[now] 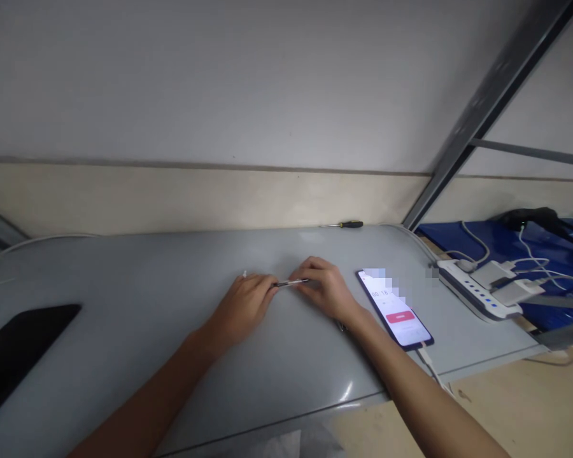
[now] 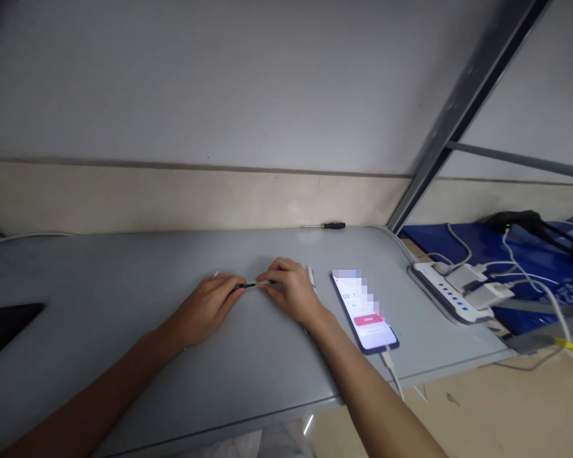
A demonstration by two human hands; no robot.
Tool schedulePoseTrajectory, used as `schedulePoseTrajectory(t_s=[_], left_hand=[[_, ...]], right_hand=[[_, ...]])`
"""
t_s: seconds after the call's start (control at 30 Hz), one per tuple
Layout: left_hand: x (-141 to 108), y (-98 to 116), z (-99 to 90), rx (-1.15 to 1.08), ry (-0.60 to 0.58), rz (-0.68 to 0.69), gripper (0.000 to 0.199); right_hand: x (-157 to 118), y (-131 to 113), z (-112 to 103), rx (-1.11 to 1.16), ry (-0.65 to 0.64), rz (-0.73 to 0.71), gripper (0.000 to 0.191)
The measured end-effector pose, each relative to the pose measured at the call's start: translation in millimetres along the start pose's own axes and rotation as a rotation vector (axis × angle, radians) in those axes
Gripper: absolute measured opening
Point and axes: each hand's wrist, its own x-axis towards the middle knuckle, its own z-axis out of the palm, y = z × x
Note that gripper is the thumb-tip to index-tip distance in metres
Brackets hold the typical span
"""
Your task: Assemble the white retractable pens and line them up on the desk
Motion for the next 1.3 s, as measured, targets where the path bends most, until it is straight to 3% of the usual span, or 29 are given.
schedulePoseTrajectory(t_s=[0.2, 0.27, 0.37, 0.43, 0.5, 0.63, 1.3], left_hand=[[2.1, -3.5, -4.4, 0.019, 0.022, 0.060, 0.026], [2.9, -3.6, -6.9, 0.025, 0.030, 0.066, 0.026], [3.0, -3.8, -8.8, 0.036, 0.030, 0.054, 0.026], [2.6, -3.9, -9.2, 0.031, 0.025, 0.056, 0.024], [2.3, -3.8, -9.4, 0.022, 0.023, 0.066, 0.023], [2.2, -3.3, -9.4, 0.027, 0.029, 0.070, 0.024], [2.6, -0.2, -9.3, 0.017, 0.023, 0.068, 0.024]], right_hand=[[3.2, -9.5, -5.2, 0.084, -0.125, 0.118, 0.021], [3.2, -10.1, -6.8, 0.124, -0.082, 0.166, 0.018], [2.6, -7.7, -8.6, 0.189, -0.023, 0.205, 0.027], [2.3, -5.9, -9.2, 0.173, -0.063, 0.230, 0.016], [2.4, -5.3, -9.0, 0.146, -0.095, 0.251, 0.026], [2.5, -6.7, -8.5, 0.198, -0.049, 0.240, 0.026], [1.9, -8.5, -9.4, 0.169, -0.092, 0.246, 0.022]])
